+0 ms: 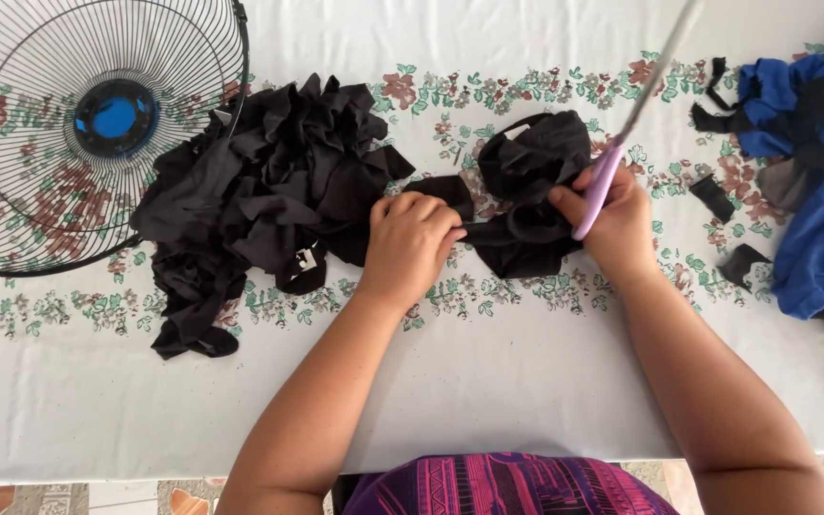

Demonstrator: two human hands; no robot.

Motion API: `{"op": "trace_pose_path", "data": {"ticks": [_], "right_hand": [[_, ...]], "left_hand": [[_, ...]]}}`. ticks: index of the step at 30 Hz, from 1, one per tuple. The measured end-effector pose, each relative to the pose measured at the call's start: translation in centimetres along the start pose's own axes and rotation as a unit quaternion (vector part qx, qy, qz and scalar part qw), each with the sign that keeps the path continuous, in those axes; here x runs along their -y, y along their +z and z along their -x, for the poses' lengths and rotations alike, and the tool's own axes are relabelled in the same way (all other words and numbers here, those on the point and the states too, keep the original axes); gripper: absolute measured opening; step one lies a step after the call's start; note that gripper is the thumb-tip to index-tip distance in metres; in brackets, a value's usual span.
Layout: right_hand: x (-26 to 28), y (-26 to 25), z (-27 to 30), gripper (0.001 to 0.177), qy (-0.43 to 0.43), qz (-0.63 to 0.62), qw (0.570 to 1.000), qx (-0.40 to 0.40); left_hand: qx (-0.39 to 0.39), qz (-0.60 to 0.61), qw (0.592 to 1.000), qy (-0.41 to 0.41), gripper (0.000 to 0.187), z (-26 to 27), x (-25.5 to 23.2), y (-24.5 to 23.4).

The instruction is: Cutting black fabric into long thin strips using scissors on a table.

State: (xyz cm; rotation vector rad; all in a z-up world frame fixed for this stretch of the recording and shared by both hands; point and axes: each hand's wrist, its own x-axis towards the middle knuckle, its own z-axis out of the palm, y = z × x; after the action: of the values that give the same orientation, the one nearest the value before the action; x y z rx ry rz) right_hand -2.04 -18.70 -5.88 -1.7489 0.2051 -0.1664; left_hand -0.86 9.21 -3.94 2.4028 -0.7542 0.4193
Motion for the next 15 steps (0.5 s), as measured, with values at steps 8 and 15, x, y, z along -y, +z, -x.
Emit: {"op": "trace_pose_path", "data": {"ticks": [8,15], "right_hand": [[-3.9,-9.6,-4.1,0.034,-0.182,0.253,0.912,-0.265],[1.5,-4.6,-0.7,0.027,-0.328,0.213,0.91,-0.136]], "left_hand": [[-0.221,0.164,0.937,-0.217,0.01,-0.8,5.6,-1.0],[-0.263,-0.045,0.956,-0.12,0.025,-1.6,1.9,-3.7]]}}
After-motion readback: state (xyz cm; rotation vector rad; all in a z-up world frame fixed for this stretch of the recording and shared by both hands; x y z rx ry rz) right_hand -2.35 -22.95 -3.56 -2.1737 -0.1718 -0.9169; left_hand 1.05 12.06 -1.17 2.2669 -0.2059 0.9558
